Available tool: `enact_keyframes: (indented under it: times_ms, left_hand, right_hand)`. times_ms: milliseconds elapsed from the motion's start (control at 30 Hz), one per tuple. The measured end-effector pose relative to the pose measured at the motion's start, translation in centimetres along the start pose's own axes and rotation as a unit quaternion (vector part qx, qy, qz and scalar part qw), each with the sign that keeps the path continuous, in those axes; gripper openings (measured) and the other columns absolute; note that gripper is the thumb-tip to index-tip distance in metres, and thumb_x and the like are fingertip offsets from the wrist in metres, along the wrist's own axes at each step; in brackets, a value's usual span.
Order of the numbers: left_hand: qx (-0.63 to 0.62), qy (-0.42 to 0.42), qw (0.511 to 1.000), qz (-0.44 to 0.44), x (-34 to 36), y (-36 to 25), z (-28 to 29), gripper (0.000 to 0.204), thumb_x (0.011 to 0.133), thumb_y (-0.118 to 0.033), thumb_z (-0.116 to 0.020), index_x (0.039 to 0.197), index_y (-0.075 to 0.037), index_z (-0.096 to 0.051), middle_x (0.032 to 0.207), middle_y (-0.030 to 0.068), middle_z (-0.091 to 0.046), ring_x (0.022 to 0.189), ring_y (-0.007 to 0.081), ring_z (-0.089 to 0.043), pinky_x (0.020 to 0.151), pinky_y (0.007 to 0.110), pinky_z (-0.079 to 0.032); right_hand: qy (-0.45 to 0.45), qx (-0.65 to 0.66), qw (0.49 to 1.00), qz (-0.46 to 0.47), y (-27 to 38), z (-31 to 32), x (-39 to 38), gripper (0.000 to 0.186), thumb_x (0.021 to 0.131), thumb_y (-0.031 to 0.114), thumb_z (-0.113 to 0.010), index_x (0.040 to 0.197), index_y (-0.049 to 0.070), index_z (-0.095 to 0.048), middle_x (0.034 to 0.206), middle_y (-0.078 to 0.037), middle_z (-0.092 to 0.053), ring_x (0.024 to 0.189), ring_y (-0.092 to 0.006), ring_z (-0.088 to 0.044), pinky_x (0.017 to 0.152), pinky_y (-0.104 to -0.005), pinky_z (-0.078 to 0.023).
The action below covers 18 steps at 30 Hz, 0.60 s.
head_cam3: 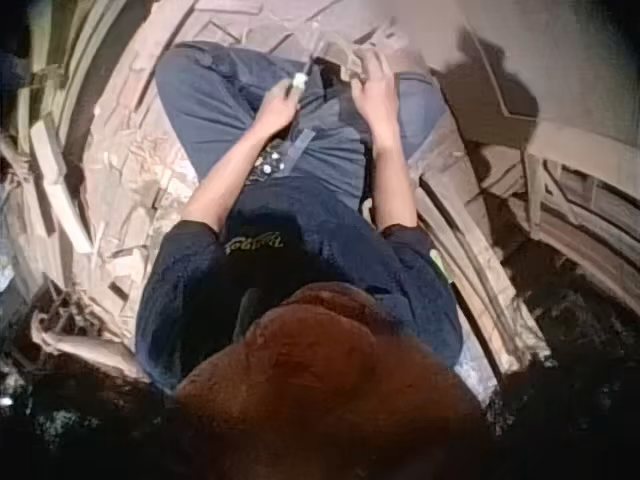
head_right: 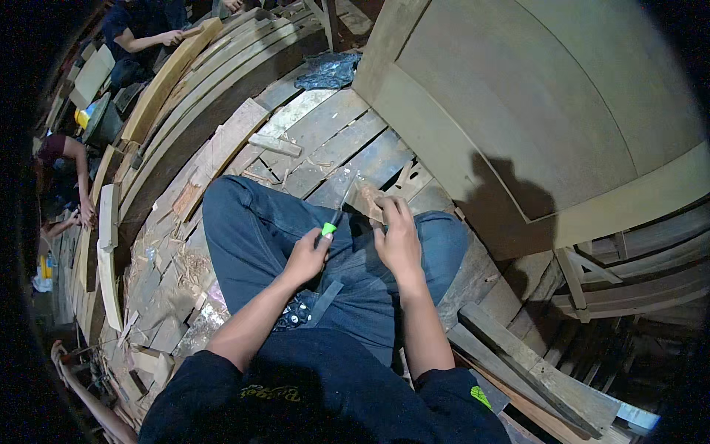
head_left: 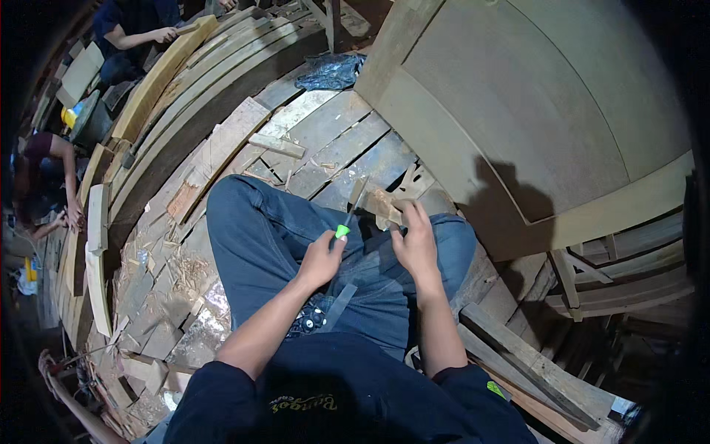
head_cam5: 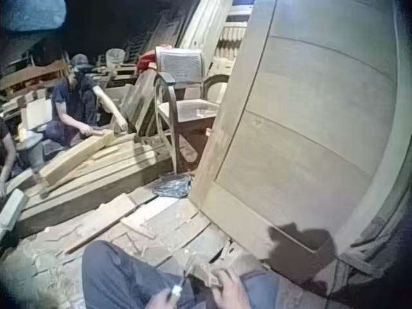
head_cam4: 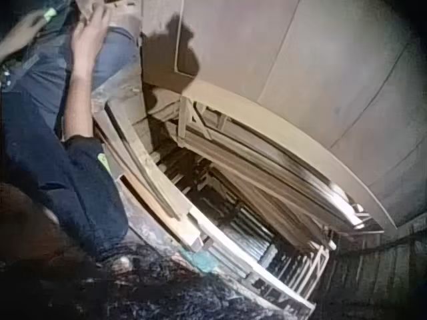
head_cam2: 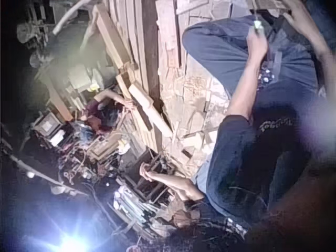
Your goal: Carve a small piece of wood using a hand-held wood chisel.
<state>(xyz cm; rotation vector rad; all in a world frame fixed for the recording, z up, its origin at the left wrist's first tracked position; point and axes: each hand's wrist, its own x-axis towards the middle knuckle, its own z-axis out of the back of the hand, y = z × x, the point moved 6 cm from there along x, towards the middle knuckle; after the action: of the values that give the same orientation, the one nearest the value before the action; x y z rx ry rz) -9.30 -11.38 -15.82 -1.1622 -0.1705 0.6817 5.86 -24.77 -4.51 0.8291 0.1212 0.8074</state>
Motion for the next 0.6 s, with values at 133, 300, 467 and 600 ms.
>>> enact_keyframes:
  times_ms: [133,300,467,600]
  left_hand:
    - [-0.190,0.017,0.972,0.136,-0.7,-0.2,0.6,0.035,0.105,-0.035,-0.054,0.111,-0.001,-0.056,0.065,0.0028,-0.055,0.045,0.0093,-0.050,0.039,0.029,-0.040]
    - [-0.224,0.030,0.959,0.170,-0.8,0.0,0.3,0.032,0.104,-0.034,-0.055,0.111,-0.003,-0.055,0.066,0.0024,-0.055,0.047,0.0115,-0.053,0.041,0.029,-0.041]
    - [-0.204,0.026,0.964,0.167,-0.6,-0.5,0.5,0.030,0.102,-0.032,-0.059,0.113,-0.004,-0.056,0.066,0.0018,-0.056,0.048,0.0107,-0.053,0.042,0.029,-0.043]
    - [-0.205,0.023,0.965,0.161,-0.6,-0.1,0.5,0.030,0.101,-0.031,-0.061,0.114,-0.004,-0.057,0.067,0.0020,-0.057,0.049,0.0108,-0.054,0.043,0.029,-0.043]
  right_hand:
    - [0.015,-0.008,1.000,-0.004,0.6,0.0,-0.3,0.041,0.077,0.001,-0.067,0.116,0.004,-0.057,0.116,-0.016,-0.057,0.111,-0.0396,-0.058,0.092,-0.0440,-0.050]
    - [0.051,-0.006,0.999,0.005,0.7,-0.1,-0.4,0.042,0.071,0.004,-0.067,0.112,0.004,-0.060,0.116,-0.012,-0.061,0.112,-0.0353,-0.060,0.094,-0.0413,-0.050]
    - [0.074,-0.002,0.997,0.016,0.9,-0.2,-0.4,0.041,0.071,0.006,-0.068,0.112,0.005,-0.061,0.117,-0.011,-0.061,0.112,-0.0338,-0.061,0.094,-0.0402,-0.051]
    - [0.061,-0.009,0.998,0.011,0.7,-0.3,-0.3,0.041,0.072,0.007,-0.068,0.113,0.006,-0.061,0.117,-0.011,-0.061,0.112,-0.0336,-0.061,0.093,-0.0399,-0.051]
